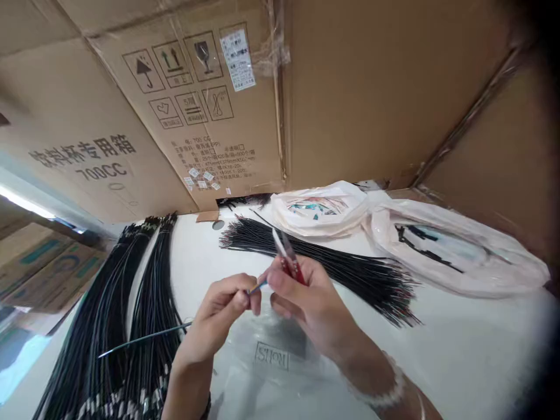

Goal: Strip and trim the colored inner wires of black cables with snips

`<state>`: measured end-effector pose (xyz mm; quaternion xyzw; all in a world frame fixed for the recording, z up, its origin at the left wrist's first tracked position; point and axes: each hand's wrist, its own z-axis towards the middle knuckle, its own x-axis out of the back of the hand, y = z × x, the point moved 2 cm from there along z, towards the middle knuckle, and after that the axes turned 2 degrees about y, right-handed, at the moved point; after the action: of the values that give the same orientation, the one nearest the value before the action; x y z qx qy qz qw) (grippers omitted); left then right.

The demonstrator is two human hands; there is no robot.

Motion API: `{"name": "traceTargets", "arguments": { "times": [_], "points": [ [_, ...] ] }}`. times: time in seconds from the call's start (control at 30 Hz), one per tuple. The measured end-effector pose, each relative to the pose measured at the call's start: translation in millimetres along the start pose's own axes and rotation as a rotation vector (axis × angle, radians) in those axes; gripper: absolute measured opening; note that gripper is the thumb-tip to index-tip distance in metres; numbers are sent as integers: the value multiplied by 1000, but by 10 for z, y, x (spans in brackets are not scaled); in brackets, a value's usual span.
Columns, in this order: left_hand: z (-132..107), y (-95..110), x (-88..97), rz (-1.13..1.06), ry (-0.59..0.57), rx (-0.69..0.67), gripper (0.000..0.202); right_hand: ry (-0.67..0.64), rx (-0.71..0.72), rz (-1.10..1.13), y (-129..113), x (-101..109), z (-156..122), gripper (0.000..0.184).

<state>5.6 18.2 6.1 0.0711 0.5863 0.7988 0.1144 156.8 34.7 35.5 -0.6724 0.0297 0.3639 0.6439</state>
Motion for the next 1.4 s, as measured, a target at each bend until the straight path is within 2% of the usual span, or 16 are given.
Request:
{"name": "traceTargets", "arguments": {
  "times": [0.1,0.17,0.43,0.5,0.57,0.67,0.73,1.13,1.4],
  "points": [
    [47,-16,24,68,50,44,43,228,163,-238,-191,126,-53,29],
    [65,-14,24,83,55,57,44,271,238,-362,-284,161,-97,31],
    [52,29,-1,44,39,58,42,182,434,-821,-370,167,-274,10],
    [39,33,5,20,36,53,41,104,494,-964,-359,160,-291,16],
    [28,26,14,-4,29,51,38,60,603,-1104,-350,152,-290,22],
    [19,0,28,-33,26,58,35,87,863,-1264,-345,137,-274,16],
    [17,-18,30,-49,22,69,35,98,972,-1305,-336,125,-262,14],
    [14,-14,24,-90,49,103,35,145,954,-1297,-239,51,-265,9],
    [-10,-50,54,-86,17,102,36,147,925,-1254,-244,53,-262,11]
  ]
}}
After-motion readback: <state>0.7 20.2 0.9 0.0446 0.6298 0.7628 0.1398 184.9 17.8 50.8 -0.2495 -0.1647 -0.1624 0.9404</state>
